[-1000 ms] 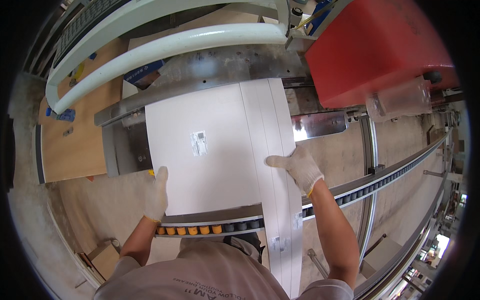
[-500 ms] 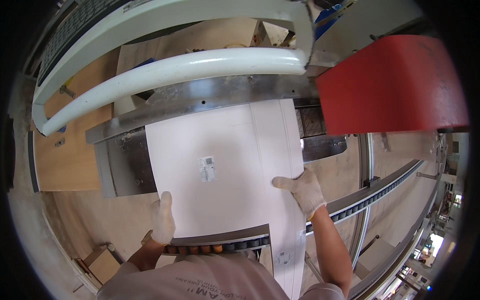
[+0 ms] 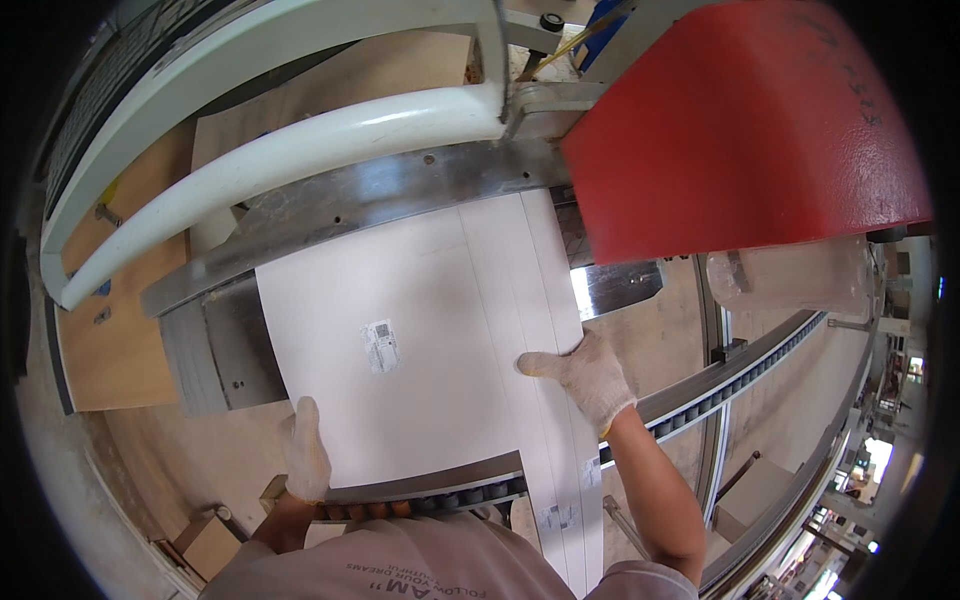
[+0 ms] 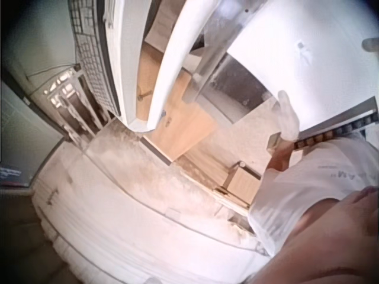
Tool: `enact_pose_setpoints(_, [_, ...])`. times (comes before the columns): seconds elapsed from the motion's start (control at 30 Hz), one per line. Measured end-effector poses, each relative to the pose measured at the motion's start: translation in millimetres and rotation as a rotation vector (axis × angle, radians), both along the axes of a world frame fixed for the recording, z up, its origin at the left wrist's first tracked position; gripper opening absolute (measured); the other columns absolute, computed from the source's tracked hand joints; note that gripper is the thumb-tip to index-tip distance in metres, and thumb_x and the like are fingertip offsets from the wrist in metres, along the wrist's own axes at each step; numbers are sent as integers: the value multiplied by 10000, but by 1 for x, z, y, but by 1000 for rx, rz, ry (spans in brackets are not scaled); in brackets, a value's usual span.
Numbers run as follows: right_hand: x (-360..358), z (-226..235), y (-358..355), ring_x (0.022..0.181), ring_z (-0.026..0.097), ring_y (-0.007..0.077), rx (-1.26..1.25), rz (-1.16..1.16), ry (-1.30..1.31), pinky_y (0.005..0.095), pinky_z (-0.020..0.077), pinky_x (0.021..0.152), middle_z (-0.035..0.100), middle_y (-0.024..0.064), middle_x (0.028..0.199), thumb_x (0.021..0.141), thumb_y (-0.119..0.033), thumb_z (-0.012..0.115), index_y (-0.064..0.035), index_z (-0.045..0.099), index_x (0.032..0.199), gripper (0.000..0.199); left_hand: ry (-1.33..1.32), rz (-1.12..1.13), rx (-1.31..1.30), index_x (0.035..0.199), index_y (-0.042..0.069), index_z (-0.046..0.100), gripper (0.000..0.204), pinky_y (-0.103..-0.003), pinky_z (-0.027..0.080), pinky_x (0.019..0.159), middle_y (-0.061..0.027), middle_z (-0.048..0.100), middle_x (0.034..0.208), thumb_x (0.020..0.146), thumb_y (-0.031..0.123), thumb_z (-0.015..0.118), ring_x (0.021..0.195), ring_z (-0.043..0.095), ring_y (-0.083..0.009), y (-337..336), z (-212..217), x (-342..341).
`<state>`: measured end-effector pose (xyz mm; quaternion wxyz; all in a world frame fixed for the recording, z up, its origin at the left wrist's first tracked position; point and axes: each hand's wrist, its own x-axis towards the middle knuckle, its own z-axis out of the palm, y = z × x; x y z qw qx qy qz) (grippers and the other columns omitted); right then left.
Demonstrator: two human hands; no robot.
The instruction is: The person repeatedly picks up white rectangular panels from a stack, places them on a conveyor, and then stacks them again. The cycle repeats with multiple panels throughout the clip.
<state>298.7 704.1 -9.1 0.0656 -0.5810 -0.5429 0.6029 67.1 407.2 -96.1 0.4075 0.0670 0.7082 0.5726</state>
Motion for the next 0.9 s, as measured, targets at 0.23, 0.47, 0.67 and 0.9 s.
enact_pose_setpoints(0.23, [78, 11, 70, 899, 755, 210, -32, -2, 63, 343, 629, 822, 779, 167, 1054, 773, -174, 944, 127, 681, 1215, 597, 38, 57, 48, 1206, -121, 690, 650, -373, 513, 928, -148, 721, 1124, 1120, 498, 511, 1015, 644, -208, 77, 17, 70])
enact_pose_setpoints(0.47, [186, 41, 135, 903, 743, 191, 17, 73, -63, 340, 621, 805, 770, 159, 1076, 789, -188, 934, 113, 692, 1207, 569, 69, 74, 34, 1257, -95, 685, 616, -350, 505, 953, -108, 713, 1176, 1144, 481, 499, 1070, 624, -191, 139, 43, 176])
enact_pose_setpoints(0.67, [323, 66, 206, 914, 752, 228, 149, 74, -124, 367, 619, 828, 774, 179, 1057, 745, -289, 956, 126, 688, 1230, 693, 144, -52, 90, 1362, -89, 634, 587, -331, 462, 1049, -100, 651, 1320, 1161, 445, 494, 1173, 564, -178, 210, 72, 305])
enact_pose_setpoints(0.9, [510, 84, 329, 992, 747, 305, 204, 170, -162, 389, 598, 908, 741, 269, 1138, 709, -416, 955, 192, 605, 1303, 919, 170, -53, 33, 1306, -103, 646, 585, -326, 466, 1012, -92, 650, 1247, 1156, 445, 508, 1128, 559, -168, 335, 86, 493])
